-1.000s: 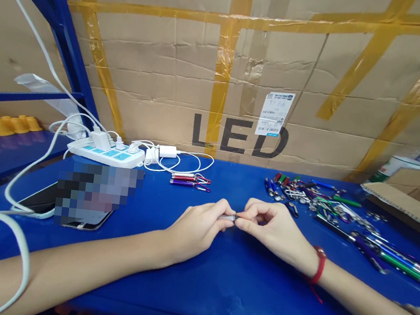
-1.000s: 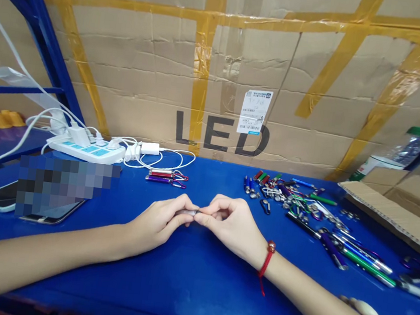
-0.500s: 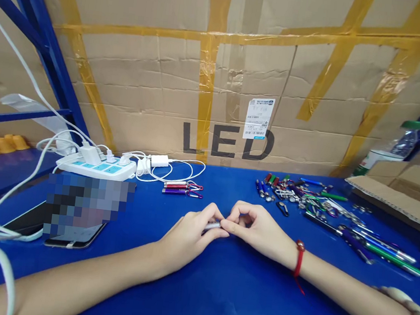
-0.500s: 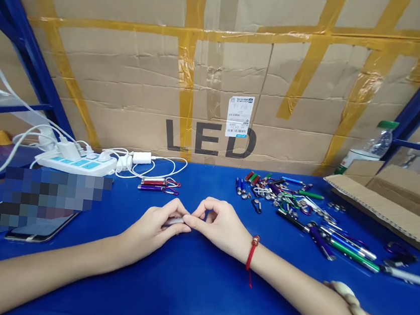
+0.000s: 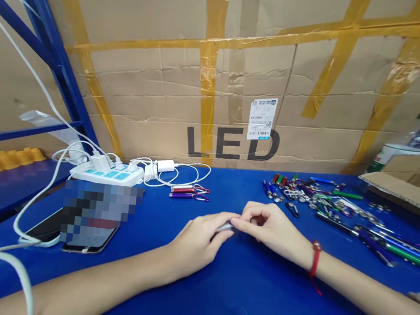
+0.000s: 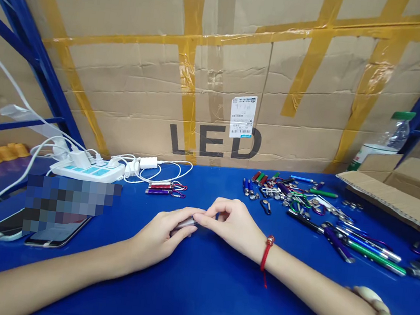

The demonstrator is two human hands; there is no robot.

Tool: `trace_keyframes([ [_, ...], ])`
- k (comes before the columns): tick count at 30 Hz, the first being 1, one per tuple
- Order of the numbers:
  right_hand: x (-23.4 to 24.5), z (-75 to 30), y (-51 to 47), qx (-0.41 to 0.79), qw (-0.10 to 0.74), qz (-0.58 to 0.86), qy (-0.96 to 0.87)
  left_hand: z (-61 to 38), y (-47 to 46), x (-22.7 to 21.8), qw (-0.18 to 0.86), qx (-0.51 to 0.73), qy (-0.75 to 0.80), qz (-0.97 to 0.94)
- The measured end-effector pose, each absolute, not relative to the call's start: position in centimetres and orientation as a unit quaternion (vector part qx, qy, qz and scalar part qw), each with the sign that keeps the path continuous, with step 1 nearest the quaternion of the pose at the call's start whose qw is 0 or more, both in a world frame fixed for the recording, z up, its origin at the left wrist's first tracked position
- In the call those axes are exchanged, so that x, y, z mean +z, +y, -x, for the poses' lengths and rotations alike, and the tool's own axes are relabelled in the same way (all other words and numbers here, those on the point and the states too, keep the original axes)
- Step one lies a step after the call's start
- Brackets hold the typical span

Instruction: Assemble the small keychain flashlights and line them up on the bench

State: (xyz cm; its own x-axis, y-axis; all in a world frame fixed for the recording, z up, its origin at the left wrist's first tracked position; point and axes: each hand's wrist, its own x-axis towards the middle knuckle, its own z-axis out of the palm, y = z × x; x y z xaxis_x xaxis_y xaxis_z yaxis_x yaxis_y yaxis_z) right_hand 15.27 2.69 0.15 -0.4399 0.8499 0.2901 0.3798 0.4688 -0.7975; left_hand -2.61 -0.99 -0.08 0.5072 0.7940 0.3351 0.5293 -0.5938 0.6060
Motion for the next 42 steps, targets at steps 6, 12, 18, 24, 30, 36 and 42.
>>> trace_keyframes([
  [6,0.16,-15.27,2.57,0.313,0.345,0.398,-0.791,2.69,-0.96,-0.04,0.183,0.280,0.428,-0.839],
  [12,0.15,-15.22,2.44,0.300,0.348,0.399,-0.793,2.55,-1.13,0.12,0.163,0.261,0.453,-0.837],
  [18,0.14,-15.38,2.54,0.284,0.373,0.400,-0.788,2.58,-1.09,0.28,0.174,0.267,0.451,-0.833],
  [24,0.29,-15.64,2.62,0.278,0.401,0.369,-0.791,2.63,-1.15,0.36,0.169,0.269,0.464,-0.827],
  [30,0.44,-15.60,2.29,0.274,0.400,0.352,-0.801,2.68,-1.31,0.51,0.165,0.277,0.472,-0.821],
  [36,0.39,-15.31,2.06,0.262,0.400,0.353,-0.804,2.80,-1.07,0.24,0.175,0.277,0.459,-0.826],
  [42,0.64,-15.31,2.15,0.238,0.400,0.339,-0.818,2.78,-0.90,-0.05,0.200,0.295,0.439,-0.824],
])
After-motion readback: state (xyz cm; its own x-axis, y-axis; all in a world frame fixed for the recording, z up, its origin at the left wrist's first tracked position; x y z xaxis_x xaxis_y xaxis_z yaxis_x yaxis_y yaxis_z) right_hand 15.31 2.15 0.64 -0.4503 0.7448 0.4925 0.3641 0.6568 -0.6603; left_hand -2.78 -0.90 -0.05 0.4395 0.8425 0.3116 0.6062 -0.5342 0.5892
